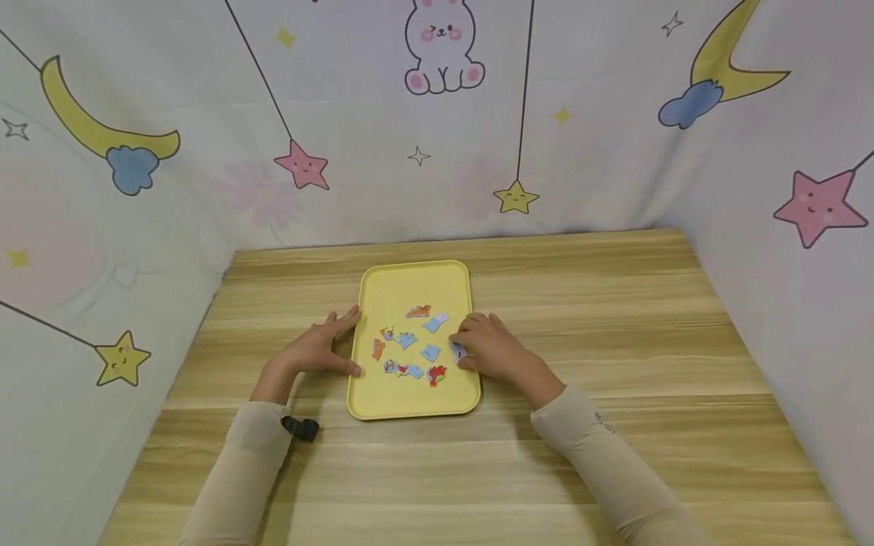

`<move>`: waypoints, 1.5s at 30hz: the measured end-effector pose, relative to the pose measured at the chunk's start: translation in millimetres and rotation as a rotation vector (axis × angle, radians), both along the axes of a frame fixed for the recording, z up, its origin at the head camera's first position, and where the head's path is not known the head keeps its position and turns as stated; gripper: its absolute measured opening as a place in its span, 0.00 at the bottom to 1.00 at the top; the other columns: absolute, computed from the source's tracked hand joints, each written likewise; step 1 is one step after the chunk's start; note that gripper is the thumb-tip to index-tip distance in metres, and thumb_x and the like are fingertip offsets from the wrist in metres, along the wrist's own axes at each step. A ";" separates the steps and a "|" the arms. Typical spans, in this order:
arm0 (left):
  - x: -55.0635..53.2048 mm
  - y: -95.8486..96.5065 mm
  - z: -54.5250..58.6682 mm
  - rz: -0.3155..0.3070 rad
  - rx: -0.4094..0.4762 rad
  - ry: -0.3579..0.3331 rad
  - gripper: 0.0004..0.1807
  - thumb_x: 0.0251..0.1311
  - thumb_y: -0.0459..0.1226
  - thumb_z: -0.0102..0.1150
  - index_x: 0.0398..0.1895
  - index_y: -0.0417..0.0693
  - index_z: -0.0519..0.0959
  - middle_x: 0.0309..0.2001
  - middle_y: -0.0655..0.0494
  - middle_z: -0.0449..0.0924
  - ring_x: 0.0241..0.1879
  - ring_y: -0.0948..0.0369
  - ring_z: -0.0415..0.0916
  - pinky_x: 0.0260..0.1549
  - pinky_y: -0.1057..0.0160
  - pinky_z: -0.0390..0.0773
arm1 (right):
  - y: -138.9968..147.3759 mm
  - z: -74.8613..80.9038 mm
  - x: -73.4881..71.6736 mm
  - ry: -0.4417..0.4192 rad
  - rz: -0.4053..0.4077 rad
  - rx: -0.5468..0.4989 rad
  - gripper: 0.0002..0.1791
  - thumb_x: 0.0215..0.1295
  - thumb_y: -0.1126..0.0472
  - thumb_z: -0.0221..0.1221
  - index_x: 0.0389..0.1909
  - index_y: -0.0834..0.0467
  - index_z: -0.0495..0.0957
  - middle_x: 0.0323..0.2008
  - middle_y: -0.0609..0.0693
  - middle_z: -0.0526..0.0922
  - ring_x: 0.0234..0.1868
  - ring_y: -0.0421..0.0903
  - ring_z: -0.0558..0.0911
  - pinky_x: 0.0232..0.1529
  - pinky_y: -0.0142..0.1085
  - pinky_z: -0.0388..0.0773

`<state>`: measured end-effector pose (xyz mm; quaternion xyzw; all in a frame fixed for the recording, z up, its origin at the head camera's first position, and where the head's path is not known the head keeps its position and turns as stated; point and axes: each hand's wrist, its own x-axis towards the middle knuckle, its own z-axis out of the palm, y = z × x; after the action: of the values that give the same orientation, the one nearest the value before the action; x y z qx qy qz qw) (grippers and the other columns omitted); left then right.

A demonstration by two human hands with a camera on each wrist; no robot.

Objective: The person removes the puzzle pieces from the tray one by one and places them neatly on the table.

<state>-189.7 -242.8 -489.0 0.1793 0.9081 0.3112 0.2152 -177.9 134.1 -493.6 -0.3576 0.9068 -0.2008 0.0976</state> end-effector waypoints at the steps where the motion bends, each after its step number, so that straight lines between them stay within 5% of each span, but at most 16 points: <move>1: 0.1 0.0 -0.3 0.000 0.001 0.001 0.66 0.48 0.48 0.85 0.84 0.39 0.53 0.85 0.47 0.44 0.81 0.30 0.34 0.73 0.23 0.33 | 0.0 -0.3 -0.1 0.006 0.004 0.000 0.25 0.68 0.59 0.72 0.64 0.62 0.82 0.55 0.55 0.82 0.67 0.59 0.73 0.72 0.69 0.61; 9: -0.8 -0.8 -3.6 -0.004 0.005 0.008 0.66 0.47 0.48 0.86 0.84 0.39 0.53 0.85 0.45 0.45 0.80 0.29 0.34 0.71 0.21 0.32 | 0.7 0.7 -0.8 0.090 0.016 -0.031 0.24 0.67 0.60 0.72 0.61 0.65 0.84 0.52 0.56 0.82 0.59 0.56 0.77 0.67 0.56 0.70; 22: -0.9 -0.5 -3.5 -0.007 0.005 0.006 0.65 0.48 0.48 0.85 0.84 0.39 0.53 0.85 0.45 0.44 0.80 0.29 0.34 0.72 0.22 0.33 | 9.5 -2.0 -7.2 0.199 0.021 -0.131 0.22 0.64 0.64 0.73 0.57 0.68 0.85 0.47 0.58 0.82 0.50 0.55 0.78 0.53 0.50 0.76; 45: -1.3 -2.6 -5.2 -0.011 0.006 0.003 0.66 0.49 0.49 0.85 0.84 0.40 0.53 0.85 0.46 0.44 0.80 0.29 0.33 0.73 0.23 0.32 | 45.5 -6.0 -15.5 0.199 -0.077 -0.088 0.22 0.65 0.63 0.73 0.57 0.69 0.84 0.49 0.61 0.83 0.50 0.57 0.82 0.52 0.51 0.81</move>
<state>-191.0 -245.4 -494.2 0.1852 0.9065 0.3124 0.2151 -193.4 179.7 -499.6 -0.3445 0.9154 -0.2075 -0.0164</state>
